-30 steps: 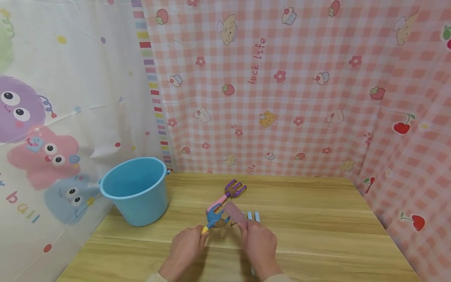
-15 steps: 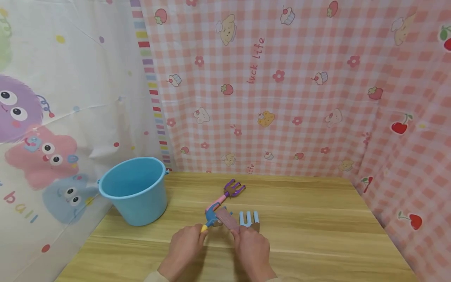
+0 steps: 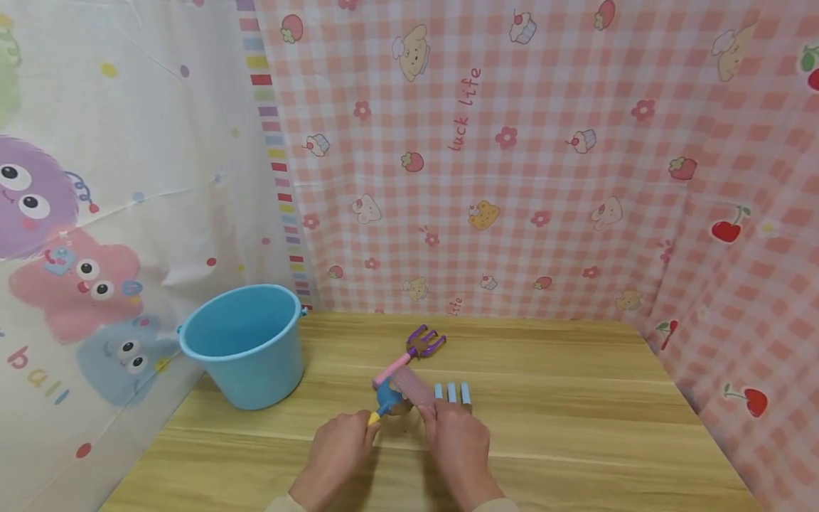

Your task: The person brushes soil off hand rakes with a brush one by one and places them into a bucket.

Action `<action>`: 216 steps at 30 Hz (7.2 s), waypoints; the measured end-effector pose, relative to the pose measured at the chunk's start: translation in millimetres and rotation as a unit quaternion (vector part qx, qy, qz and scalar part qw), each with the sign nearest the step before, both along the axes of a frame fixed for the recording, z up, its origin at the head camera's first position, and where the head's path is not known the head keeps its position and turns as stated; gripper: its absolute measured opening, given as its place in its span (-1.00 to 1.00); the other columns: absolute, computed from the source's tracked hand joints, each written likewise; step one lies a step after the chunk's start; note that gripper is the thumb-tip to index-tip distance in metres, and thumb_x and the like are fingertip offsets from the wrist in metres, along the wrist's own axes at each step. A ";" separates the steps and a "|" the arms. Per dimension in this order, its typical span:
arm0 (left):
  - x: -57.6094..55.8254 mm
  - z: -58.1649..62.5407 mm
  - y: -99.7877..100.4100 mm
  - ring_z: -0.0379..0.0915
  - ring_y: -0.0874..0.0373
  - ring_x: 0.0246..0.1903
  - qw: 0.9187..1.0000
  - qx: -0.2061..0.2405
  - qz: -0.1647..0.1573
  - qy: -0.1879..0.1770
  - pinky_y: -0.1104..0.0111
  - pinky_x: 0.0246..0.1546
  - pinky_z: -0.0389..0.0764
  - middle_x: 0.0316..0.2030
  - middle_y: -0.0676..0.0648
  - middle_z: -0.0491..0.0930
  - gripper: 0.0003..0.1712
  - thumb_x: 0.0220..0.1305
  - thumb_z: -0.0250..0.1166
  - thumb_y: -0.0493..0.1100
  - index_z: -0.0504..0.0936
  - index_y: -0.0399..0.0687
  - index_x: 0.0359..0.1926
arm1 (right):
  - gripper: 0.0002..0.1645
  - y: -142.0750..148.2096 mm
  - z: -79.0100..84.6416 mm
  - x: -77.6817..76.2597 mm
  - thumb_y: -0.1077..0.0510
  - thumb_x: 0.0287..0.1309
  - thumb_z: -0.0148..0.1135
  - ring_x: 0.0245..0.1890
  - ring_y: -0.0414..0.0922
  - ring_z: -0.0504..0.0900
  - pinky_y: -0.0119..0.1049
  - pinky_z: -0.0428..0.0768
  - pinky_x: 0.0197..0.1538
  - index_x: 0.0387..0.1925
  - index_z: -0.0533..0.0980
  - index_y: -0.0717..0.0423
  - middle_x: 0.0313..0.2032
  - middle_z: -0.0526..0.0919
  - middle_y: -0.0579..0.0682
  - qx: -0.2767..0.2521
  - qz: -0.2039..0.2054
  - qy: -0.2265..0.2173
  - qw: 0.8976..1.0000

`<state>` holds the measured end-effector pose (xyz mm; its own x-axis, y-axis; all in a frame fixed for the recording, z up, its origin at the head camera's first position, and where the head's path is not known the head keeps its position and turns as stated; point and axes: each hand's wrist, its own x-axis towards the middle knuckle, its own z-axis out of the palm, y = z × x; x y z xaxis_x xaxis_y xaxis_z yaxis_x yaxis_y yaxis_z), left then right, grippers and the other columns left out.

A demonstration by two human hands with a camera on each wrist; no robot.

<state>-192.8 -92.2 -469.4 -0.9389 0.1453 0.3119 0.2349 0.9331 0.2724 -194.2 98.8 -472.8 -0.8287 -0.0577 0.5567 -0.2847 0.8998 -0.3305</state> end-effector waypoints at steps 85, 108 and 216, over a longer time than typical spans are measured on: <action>2.2 9.0 -3.9 0.33 0.13 -0.68 1.000 0.011 0.005 -0.029 0.24 -0.67 0.38 -0.68 0.01 0.36 -0.73 0.33 0.29 -0.06 0.53 -0.11 -0.45 | -0.63 27.1 -7.3 -16.4 -0.01 0.18 0.39 -0.75 -0.23 0.34 -0.28 0.32 -0.70 -0.64 0.48 -0.02 -0.72 0.45 -0.15 0.034 0.005 -0.018 0.999; -3.1 9.3 -3.4 0.39 0.08 -0.68 0.999 0.019 0.027 -0.020 0.20 -0.69 0.37 -0.68 -0.02 0.40 -0.74 0.33 0.29 -0.08 0.54 -0.11 -0.44 | -0.56 3.5 -5.2 7.2 -0.04 0.19 0.36 -0.78 -0.19 0.35 -0.23 0.28 -0.72 -0.68 0.37 -0.09 -0.73 0.40 -0.17 0.009 0.002 -0.005 1.000; -8.3 18.5 -4.9 0.34 0.12 -0.69 0.998 0.050 0.024 -0.014 0.23 -0.68 0.35 -0.70 0.00 0.34 -0.68 0.34 0.28 -0.10 0.48 -0.13 -0.52 | -0.76 0.3 -11.8 2.6 0.01 0.15 0.39 -0.76 0.00 0.51 -0.12 0.35 -0.73 -0.42 0.59 0.09 -0.65 0.56 0.00 0.004 -0.027 0.057 0.998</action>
<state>-201.1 -97.1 -450.9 -0.9525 0.0682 0.2969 0.1809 0.9108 0.3710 -191.6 99.1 -484.6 -0.7616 -0.0188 0.6477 -0.2711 0.9172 -0.2921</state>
